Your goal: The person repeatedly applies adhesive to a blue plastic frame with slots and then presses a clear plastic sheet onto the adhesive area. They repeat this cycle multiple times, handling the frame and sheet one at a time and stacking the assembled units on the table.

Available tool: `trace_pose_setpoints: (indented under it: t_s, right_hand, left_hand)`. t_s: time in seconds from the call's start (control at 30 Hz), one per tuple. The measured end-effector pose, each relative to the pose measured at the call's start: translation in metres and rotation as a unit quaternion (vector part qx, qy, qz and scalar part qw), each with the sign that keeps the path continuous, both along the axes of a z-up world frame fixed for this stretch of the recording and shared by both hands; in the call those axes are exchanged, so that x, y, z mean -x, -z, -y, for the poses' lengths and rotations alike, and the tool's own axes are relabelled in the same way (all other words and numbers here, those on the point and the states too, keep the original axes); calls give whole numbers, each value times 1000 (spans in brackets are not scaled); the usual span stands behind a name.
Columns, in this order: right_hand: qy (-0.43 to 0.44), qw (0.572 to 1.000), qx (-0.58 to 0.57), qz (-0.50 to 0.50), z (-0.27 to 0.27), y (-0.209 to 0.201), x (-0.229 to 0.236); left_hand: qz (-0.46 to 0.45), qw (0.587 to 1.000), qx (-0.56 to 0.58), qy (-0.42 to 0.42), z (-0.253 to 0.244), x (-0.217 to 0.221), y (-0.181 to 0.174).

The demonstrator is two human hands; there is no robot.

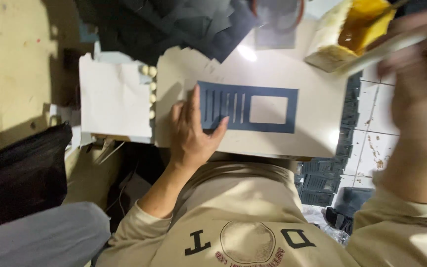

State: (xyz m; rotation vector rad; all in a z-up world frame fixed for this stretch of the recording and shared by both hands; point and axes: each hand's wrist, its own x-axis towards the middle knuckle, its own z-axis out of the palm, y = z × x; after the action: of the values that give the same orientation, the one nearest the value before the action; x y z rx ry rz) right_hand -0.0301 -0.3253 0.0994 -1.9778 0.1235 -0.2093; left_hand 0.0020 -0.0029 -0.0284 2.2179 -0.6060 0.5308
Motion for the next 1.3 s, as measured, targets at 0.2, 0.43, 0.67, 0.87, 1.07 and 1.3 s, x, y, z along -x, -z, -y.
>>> trace_pose_setpoints:
  t_s: [0.2,0.43,0.67,0.87,1.07,1.3]
  right_hand:
    - [-6,994,-108,-10,-72,76,-16]
    - [-4,997,-78,1,-78,104,-21]
    - [1,998,-65,-3,-78,110,-21]
    - [3,998,-58,-7,-82,105,-22]
    - [-2,999,-31,-10,-87,97,-17]
    - [-3,995,101,-1,-95,94,2]
  left_hand:
    - [-61,998,2,23,-2,2,-2]
    - [-66,997,-13,23,-3,1,-3]
    - [-73,997,-14,21,-3,1,2]
    - [-50,998,-22,22,-3,0,1]
    - [-38,999,-22,22,-3,0,6]
    - [-30,999,-22,27,-5,-1,5]
